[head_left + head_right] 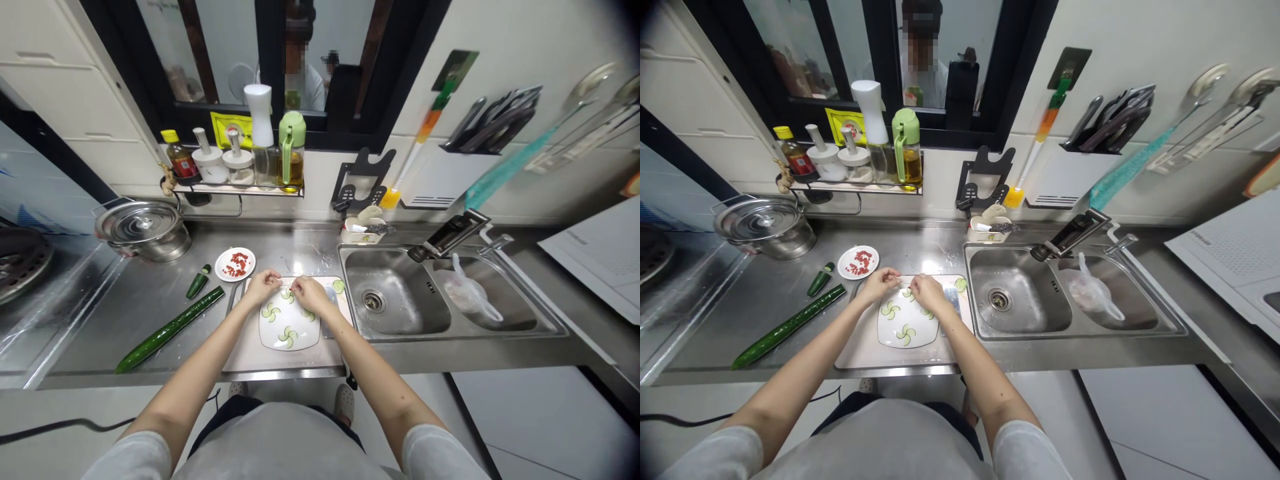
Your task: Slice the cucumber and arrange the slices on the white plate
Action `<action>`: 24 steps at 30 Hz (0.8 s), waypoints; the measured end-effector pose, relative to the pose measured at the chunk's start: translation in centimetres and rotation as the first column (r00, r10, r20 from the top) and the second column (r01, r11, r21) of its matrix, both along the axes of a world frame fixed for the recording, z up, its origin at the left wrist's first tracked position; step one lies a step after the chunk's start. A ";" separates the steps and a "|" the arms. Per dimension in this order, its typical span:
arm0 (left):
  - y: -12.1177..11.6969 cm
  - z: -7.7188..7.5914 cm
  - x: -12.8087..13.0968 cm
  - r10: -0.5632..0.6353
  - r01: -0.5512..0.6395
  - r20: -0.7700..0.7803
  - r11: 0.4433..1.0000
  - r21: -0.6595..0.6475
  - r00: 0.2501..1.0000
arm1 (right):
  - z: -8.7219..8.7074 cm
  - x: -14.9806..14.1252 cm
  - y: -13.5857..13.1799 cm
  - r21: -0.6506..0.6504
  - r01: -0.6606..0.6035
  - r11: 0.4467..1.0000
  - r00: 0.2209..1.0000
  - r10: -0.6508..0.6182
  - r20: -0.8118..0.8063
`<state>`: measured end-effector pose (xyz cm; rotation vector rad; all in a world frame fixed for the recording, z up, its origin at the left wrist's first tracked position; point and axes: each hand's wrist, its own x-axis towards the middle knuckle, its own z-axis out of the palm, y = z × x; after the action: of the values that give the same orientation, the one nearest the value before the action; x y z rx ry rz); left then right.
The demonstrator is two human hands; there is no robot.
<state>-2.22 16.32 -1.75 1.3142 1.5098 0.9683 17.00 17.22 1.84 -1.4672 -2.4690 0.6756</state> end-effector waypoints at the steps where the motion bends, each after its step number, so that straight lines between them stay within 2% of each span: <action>1: 0.0 -0.3 0.0 0.017 -0.017 -0.085 1.000 0.000 0.996 | -0.5 0.0 0.0 -0.013 -0.002 1.000 1.000 0.003 0.029; 4: -0.3 -0.8 0.2 0.007 -0.011 -0.308 1.000 -0.010 0.951 | -1.7 -0.2 0.0 -0.030 -0.011 0.999 0.996 0.013 0.086; 8: -0.5 -0.6 1.1 -0.062 0.048 -0.462 0.998 -0.043 0.885 | -2.5 -0.6 0.0 -0.032 -0.019 0.999 0.989 0.024 0.143; 13: -0.5 -0.5 2.1 -0.131 0.115 -0.529 0.991 -0.064 0.838 | -3.0 -0.7 0.1 -0.032 -0.044 0.999 0.983 0.049 0.176; 24: -0.4 -0.6 3.2 -0.154 0.105 -0.612 0.988 -0.116 0.776 | -3.6 -0.7 0.4 -0.053 -0.047 0.997 0.982 0.056 0.181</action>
<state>0.95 15.89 -2.39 1.7619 1.8826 0.3803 16.30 17.66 -1.77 -1.5511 -2.6533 0.6410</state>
